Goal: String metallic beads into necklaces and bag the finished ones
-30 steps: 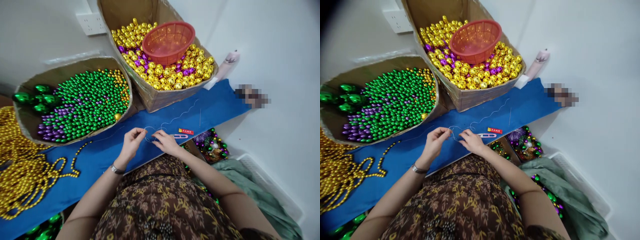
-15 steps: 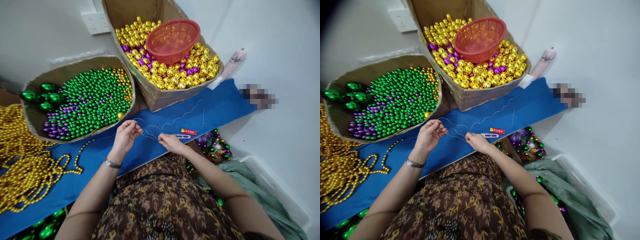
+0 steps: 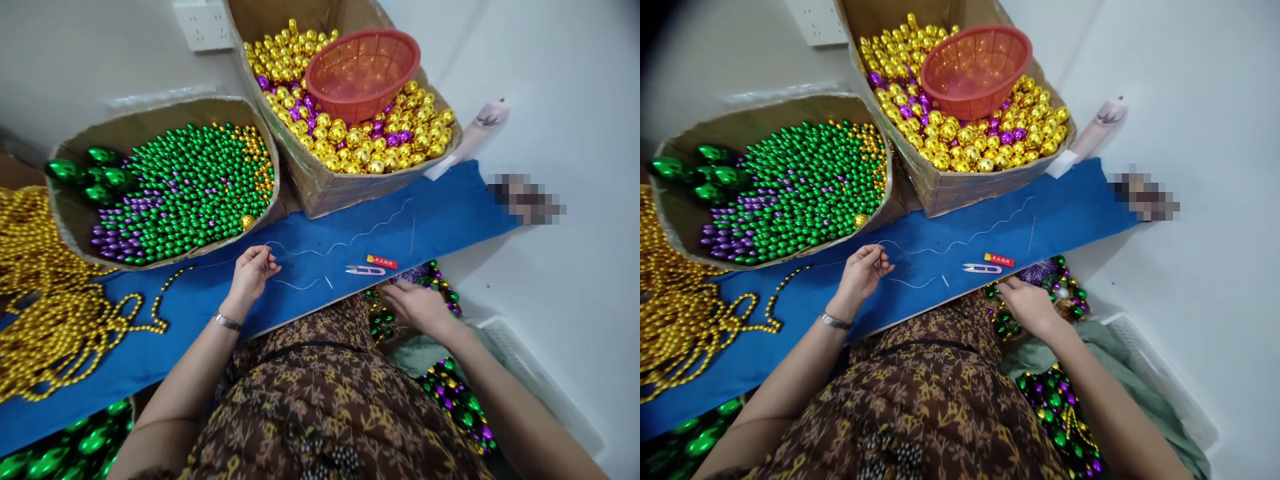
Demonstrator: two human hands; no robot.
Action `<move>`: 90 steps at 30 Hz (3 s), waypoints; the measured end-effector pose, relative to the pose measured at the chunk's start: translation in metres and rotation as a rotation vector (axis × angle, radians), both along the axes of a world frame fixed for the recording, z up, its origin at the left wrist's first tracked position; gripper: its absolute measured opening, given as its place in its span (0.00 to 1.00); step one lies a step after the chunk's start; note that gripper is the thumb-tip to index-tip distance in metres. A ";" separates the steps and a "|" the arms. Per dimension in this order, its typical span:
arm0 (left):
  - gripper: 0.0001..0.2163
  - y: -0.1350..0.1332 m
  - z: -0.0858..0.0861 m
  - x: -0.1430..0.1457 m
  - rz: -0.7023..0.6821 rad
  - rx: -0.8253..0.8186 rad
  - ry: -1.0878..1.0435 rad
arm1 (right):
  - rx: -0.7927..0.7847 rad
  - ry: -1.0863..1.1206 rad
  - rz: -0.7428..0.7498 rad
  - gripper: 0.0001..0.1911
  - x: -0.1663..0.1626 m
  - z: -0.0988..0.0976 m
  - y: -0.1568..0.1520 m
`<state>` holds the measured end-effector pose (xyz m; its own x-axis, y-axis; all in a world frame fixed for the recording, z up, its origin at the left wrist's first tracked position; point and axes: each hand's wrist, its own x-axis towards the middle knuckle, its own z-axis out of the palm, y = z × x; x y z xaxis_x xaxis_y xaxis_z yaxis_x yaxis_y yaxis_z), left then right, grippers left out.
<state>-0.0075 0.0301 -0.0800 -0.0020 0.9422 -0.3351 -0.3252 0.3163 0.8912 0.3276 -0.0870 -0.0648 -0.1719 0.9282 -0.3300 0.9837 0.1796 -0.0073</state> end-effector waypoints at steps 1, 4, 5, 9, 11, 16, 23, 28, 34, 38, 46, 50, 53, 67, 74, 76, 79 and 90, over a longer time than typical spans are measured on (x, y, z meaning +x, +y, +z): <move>0.13 -0.001 -0.001 -0.001 0.004 -0.009 -0.011 | 0.048 0.129 0.062 0.14 -0.016 -0.003 0.006; 0.13 -0.006 -0.001 -0.004 -0.001 -0.010 -0.028 | 0.097 0.386 0.196 0.14 -0.069 -0.011 0.033; 0.13 -0.008 -0.001 -0.005 -0.004 -0.011 -0.031 | 0.079 0.408 0.230 0.13 -0.085 -0.014 0.043; 0.14 -0.015 -0.006 -0.006 0.014 -0.042 -0.049 | -0.005 0.341 0.312 0.12 -0.119 -0.024 0.075; 0.14 -0.019 -0.010 -0.007 0.027 -0.069 -0.062 | -0.052 0.279 0.350 0.10 -0.124 -0.025 0.083; 0.17 -0.030 -0.014 -0.019 0.074 -0.138 -0.128 | -0.107 0.201 0.506 0.10 -0.128 -0.016 0.091; 0.10 -0.054 -0.015 -0.064 0.356 -0.187 -0.243 | 0.191 0.431 0.558 0.16 -0.176 -0.004 0.139; 0.13 -0.051 -0.012 -0.083 0.567 -0.124 -0.196 | 0.158 0.321 0.456 0.18 -0.240 -0.022 0.177; 0.16 -0.042 -0.012 -0.083 0.535 -0.086 -0.190 | 0.132 0.219 0.398 0.20 -0.268 -0.042 0.190; 0.15 -0.041 -0.017 -0.082 0.492 -0.109 -0.192 | 0.116 0.165 0.392 0.20 -0.273 -0.047 0.191; 0.20 -0.059 -0.024 -0.095 0.293 -0.071 0.117 | 0.146 0.120 0.403 0.22 -0.278 -0.047 0.186; 0.16 -0.072 -0.013 -0.102 0.343 0.146 0.495 | 0.174 0.128 0.426 0.20 -0.268 -0.035 0.170; 0.15 -0.072 0.012 -0.091 0.427 0.314 0.583 | 0.207 0.159 0.471 0.19 -0.252 -0.016 0.148; 0.09 -0.028 0.054 -0.012 -0.198 0.368 0.284 | -0.008 1.283 0.025 0.13 -0.154 0.059 0.104; 0.10 -0.033 0.040 -0.012 -0.100 0.447 0.491 | 0.252 1.180 0.302 0.10 -0.157 0.037 0.091; 0.10 -0.034 0.039 -0.013 -0.121 0.430 0.466 | 0.442 0.878 0.519 0.09 -0.161 0.030 0.091; 0.12 -0.035 0.039 -0.015 -0.173 0.359 0.365 | 0.660 0.534 0.695 0.10 -0.165 0.020 0.095; 0.16 -0.035 0.033 -0.013 -0.166 0.203 0.265 | 0.600 0.398 0.791 0.13 -0.166 0.014 0.100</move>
